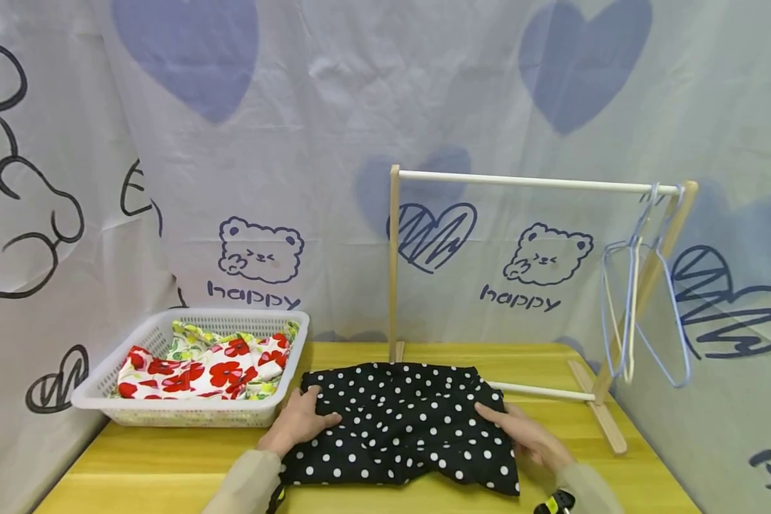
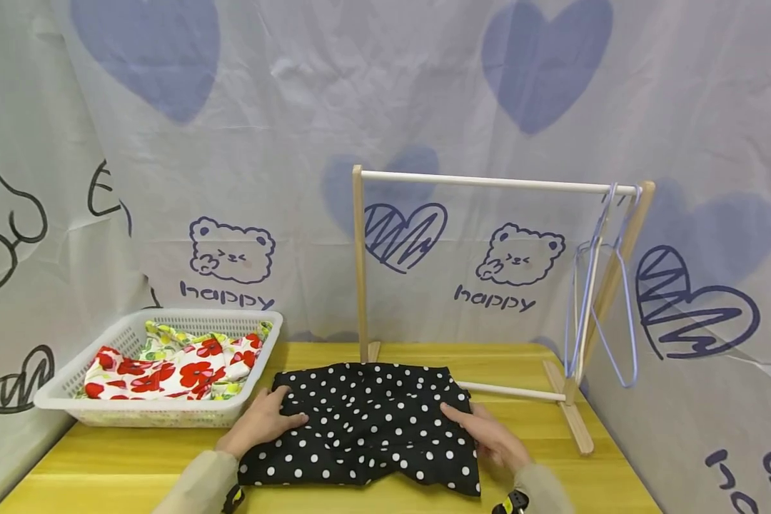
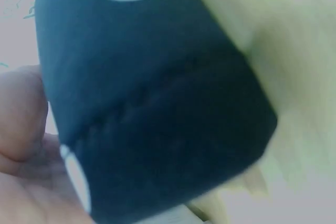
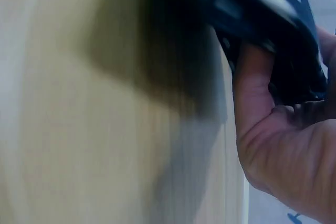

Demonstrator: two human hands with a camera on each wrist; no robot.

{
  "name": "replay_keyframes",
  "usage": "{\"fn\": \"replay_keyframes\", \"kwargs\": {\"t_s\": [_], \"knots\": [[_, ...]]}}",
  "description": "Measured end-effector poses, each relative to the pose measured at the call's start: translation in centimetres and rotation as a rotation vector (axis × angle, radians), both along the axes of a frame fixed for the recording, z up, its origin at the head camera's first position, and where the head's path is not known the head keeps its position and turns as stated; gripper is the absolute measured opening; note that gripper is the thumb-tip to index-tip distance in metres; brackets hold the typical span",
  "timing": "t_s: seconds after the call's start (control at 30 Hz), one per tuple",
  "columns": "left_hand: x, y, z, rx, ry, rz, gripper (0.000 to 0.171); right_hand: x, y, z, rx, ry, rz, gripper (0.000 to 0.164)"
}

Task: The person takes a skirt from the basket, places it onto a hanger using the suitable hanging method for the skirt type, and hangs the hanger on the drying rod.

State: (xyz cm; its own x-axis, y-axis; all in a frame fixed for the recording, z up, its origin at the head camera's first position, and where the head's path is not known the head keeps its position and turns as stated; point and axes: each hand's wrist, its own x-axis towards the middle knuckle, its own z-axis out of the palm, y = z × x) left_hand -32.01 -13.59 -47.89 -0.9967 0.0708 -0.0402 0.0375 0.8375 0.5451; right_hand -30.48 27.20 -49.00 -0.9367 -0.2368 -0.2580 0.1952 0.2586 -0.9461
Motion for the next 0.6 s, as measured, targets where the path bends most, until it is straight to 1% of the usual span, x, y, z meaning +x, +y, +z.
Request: {"fn": "replay_keyframes", "kwargs": {"t_s": [0.1, 0.17, 0.23, 0.3, 0.37, 0.4, 0.47, 0.53, 0.6], "knots": [[0.3, 0.1, 0.2, 0.021, -0.002, -0.008, 0.081, -0.1, 0.7, 0.0, -0.012, -0.041, 0.011, 0.057], [0.6, 0.1, 0.5, 0.013, -0.013, 0.003, 0.088, -0.3, 0.9, 0.0, -0.079, -0.064, 0.039, 0.051], [1.2, 0.0, 1.0, -0.034, -0.017, 0.02, 0.097, -0.6, 1.0, 0.1, -0.138, -0.073, 0.046, 0.045], [2.0, -0.2, 1.3, -0.11, -0.03, 0.039, 0.103, -0.8, 0.8, 0.2, -0.171, -0.069, 0.041, 0.042], [2.6, -0.5, 1.7, -0.176, -0.054, 0.042, 0.109, -1.0, 0.6, 0.4, -0.146, -0.052, 0.011, 0.046], [2.9, -0.7, 1.8, -0.194, -0.064, 0.036, 0.112, -1.1, 0.5, 0.5, -0.116, -0.045, -0.008, 0.05], [3.1, -1.2, 1.9, -0.183, -0.087, 0.018, 0.115, -1.1, 0.4, 0.5, -0.054, -0.037, -0.044, 0.057], [3.2, -1.6, 1.7, -0.119, -0.106, -0.007, 0.116, -1.0, 0.2, 0.4, -0.026, -0.037, -0.079, 0.06], [3.1, -2.1, 1.2, -0.043, -0.112, -0.023, 0.116, -1.0, 0.1, 0.1, -0.026, -0.034, -0.118, 0.061]]}}
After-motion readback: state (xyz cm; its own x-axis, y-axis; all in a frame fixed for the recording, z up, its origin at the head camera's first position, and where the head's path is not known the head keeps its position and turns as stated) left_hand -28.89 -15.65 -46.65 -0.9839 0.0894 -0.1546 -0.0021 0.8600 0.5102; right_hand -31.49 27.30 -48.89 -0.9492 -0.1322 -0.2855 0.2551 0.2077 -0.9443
